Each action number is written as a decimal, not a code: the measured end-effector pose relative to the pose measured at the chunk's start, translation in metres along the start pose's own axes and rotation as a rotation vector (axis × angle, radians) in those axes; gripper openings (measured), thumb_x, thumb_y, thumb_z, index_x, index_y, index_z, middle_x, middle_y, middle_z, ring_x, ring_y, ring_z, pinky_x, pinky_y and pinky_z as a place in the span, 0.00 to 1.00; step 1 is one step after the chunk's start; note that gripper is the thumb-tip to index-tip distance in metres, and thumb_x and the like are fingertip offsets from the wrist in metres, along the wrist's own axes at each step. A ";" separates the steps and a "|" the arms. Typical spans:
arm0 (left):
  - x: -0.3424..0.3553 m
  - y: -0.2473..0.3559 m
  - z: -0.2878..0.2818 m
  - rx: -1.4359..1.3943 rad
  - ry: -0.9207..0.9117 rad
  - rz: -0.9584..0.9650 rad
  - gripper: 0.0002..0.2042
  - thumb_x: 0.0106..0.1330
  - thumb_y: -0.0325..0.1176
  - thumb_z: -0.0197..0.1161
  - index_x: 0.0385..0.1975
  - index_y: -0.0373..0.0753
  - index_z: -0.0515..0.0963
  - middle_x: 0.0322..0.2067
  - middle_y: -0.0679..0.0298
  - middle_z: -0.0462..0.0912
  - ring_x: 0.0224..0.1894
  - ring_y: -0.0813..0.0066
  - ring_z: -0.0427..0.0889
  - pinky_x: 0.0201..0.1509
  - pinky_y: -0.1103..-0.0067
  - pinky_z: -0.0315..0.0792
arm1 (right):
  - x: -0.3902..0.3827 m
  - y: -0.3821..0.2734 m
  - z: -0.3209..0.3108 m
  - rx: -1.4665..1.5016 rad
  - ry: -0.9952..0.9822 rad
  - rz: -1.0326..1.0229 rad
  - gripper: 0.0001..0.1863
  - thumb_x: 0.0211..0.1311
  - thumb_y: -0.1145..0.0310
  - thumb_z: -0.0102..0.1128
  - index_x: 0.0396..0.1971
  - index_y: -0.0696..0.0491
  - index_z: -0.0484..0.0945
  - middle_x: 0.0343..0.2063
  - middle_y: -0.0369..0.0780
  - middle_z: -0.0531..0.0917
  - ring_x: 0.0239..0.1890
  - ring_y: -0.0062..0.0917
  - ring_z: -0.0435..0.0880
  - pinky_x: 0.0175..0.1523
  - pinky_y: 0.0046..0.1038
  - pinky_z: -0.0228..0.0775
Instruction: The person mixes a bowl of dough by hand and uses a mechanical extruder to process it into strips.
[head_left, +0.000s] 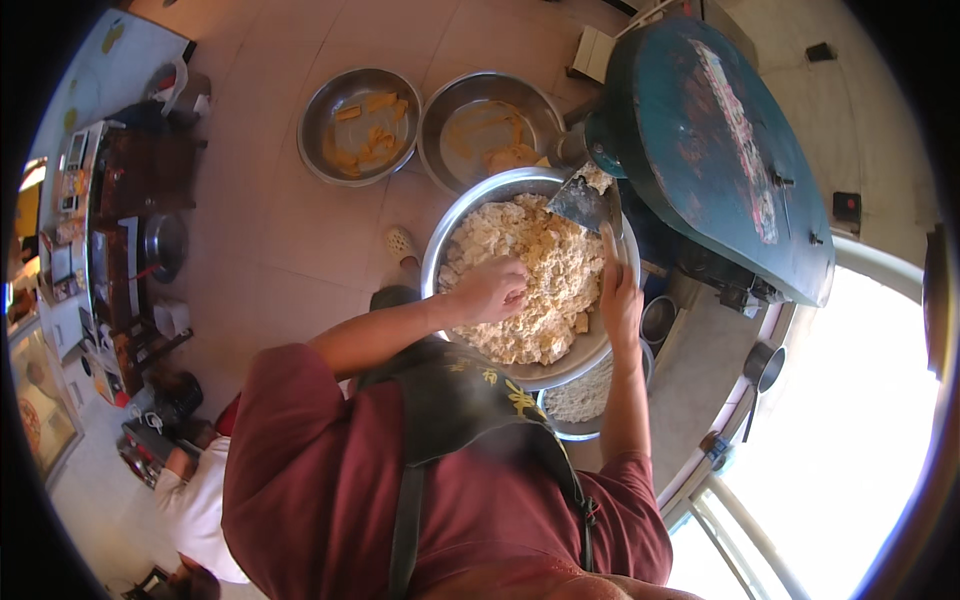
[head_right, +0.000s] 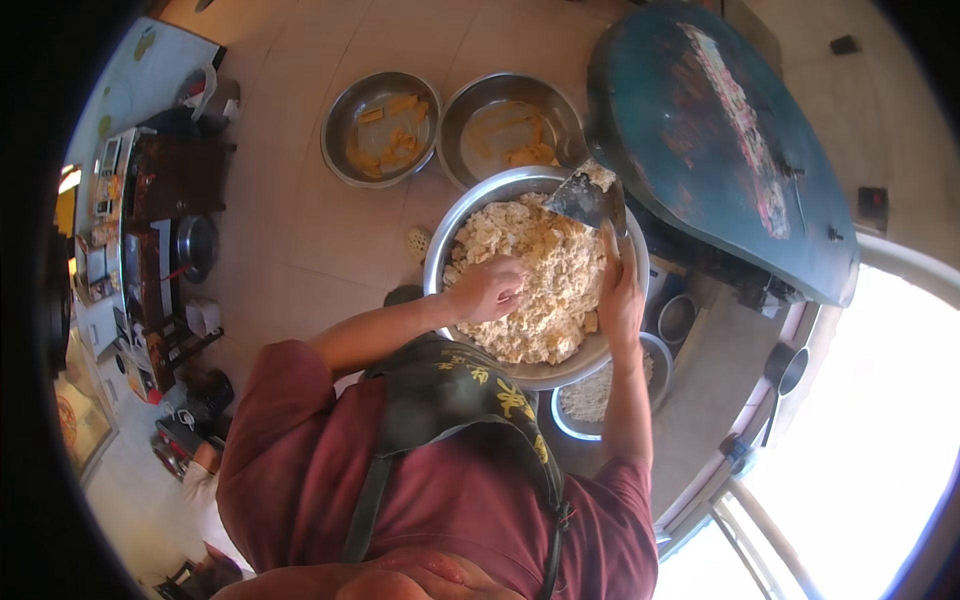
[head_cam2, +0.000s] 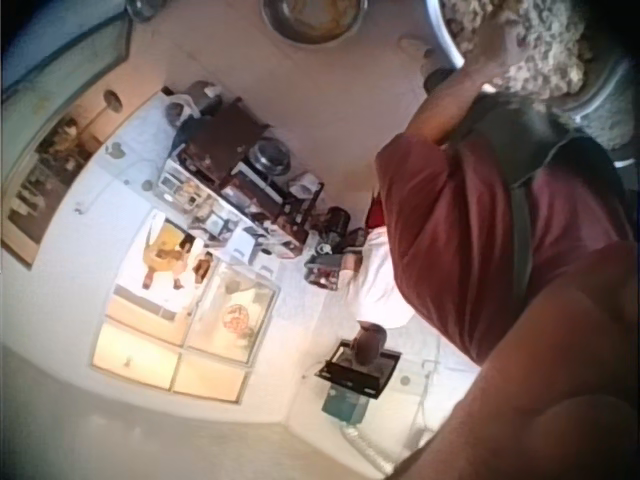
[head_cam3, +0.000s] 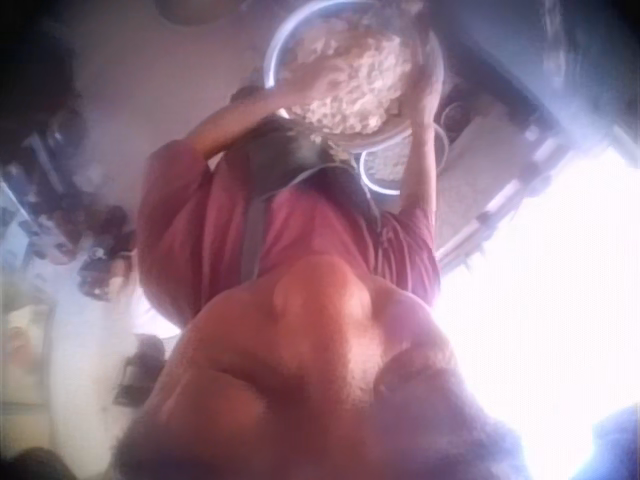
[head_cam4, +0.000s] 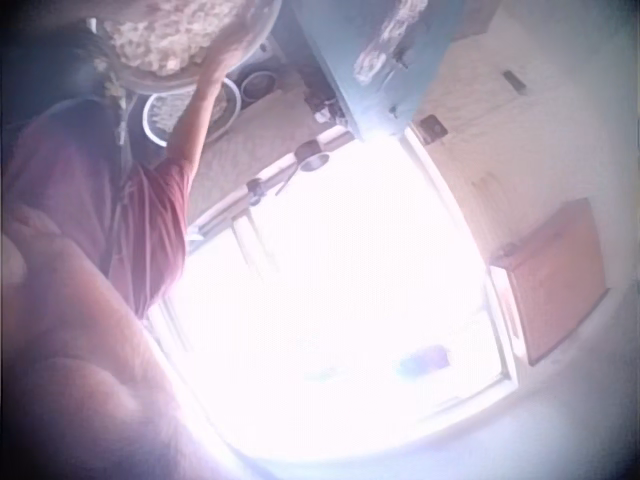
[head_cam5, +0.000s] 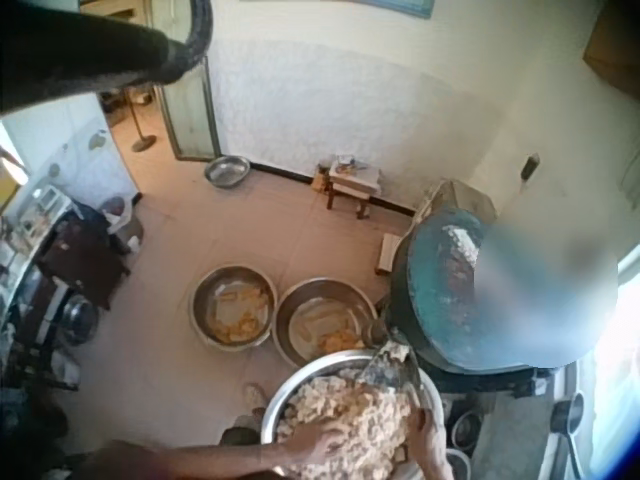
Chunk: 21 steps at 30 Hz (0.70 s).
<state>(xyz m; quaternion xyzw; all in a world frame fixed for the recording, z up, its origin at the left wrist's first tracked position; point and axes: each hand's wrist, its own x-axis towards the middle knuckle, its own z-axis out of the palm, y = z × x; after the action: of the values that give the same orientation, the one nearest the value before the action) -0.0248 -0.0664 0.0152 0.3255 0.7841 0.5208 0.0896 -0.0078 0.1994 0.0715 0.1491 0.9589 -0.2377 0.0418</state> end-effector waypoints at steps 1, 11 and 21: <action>-0.002 0.003 -0.006 -0.026 -0.047 -0.066 0.15 0.56 0.26 0.68 0.17 0.40 0.65 0.37 0.62 0.77 0.37 0.67 0.79 0.36 0.73 0.74 | -0.016 0.014 0.009 -0.049 0.034 0.001 0.15 0.73 0.59 0.48 0.43 0.56 0.76 0.31 0.57 0.82 0.34 0.54 0.81 0.36 0.50 0.72; 0.017 -0.065 -0.117 -1.598 -0.677 -0.273 0.16 0.67 0.29 0.62 0.19 0.40 0.64 0.43 0.55 0.79 0.47 0.62 0.82 0.47 0.68 0.79 | -0.045 -0.073 0.045 -0.334 0.223 0.051 0.20 0.61 0.69 0.62 0.52 0.59 0.73 0.48 0.50 0.75 0.53 0.44 0.75 0.55 0.43 0.72; -0.072 -0.307 -0.289 -2.144 -0.016 -0.263 0.09 0.68 0.40 0.61 0.36 0.41 0.77 0.42 0.58 0.73 0.46 0.60 0.75 0.47 0.65 0.74 | 0.154 -0.329 0.337 0.337 -0.047 0.107 0.20 0.61 0.72 0.58 0.52 0.58 0.71 0.46 0.53 0.77 0.49 0.48 0.77 0.54 0.44 0.70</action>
<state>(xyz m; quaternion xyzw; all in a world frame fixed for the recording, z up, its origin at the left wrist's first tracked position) -0.2358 -0.4041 -0.1404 -0.0059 -0.0521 0.9200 0.3883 -0.2524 -0.1950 -0.1034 0.1992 0.8950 -0.3959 0.0509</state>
